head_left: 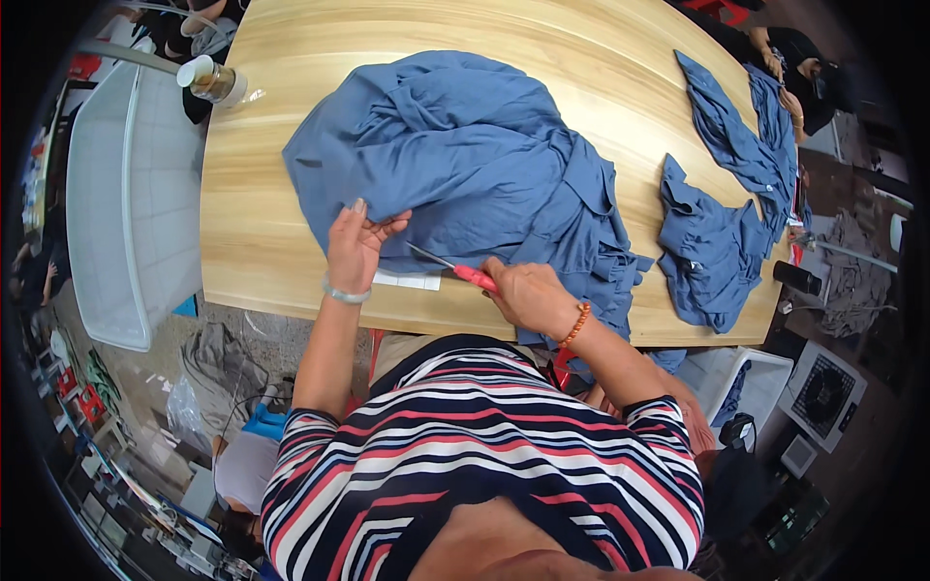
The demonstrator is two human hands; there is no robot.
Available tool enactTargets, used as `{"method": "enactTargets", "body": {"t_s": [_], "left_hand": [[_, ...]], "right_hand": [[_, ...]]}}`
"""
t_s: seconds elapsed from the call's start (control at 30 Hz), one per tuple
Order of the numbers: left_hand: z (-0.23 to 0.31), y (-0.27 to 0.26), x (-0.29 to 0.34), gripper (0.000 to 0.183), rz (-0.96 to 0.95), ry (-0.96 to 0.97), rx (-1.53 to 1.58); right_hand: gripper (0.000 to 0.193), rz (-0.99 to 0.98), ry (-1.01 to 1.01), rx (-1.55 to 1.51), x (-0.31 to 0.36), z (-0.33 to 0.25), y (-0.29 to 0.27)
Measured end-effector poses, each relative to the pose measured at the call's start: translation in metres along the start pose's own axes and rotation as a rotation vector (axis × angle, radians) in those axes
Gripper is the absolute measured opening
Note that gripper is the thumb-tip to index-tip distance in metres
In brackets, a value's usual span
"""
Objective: Cutting blue fabric into smaller pieces using scissors on a wooden table.
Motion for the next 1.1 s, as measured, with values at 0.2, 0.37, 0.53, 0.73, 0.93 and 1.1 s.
{"method": "enactTargets", "body": {"t_s": [0.2, 0.37, 0.53, 0.73, 0.93, 1.1], "left_hand": [[0.056, 0.165, 0.080, 0.014, -0.763, 0.335, -0.644], [0.004, 0.248, 0.112, 0.037, -1.216, 0.359, -0.301], [-0.058, 0.285, 0.098, 0.020, -1.035, 0.447, -0.343], [-0.090, 0.236, 0.049, 0.021, -0.717, 0.509, -0.814], [-0.042, 0.028, -0.037, 0.027, 0.121, 0.680, -1.545], [-0.018, -0.027, -0.006, 0.018, -0.012, 0.555, -1.895]], "right_hand": [[0.042, 0.251, -0.141, 0.127, 0.019, 0.016, 0.000], [0.047, 0.744, 0.106, -0.176, 0.119, 0.125, -0.049], [0.055, 1.310, 0.504, -0.598, 0.301, 0.275, -0.073], [0.051, 0.586, 1.474, 0.249, 0.347, 0.281, -0.101], [0.047, 0.509, 1.039, -0.029, 0.259, 0.223, -0.029], [0.043, 0.400, 0.713, 0.001, 0.143, 0.129, -0.056]]}}
Point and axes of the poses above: each hand's wrist, its own x-axis away from the middle knuckle, its own y-axis out of the palm, z = x × y, the point moved 4 cm from there along -x, towards the middle knuckle, and after that the axes turned 1 degree about -y, right-handed, at the moved point
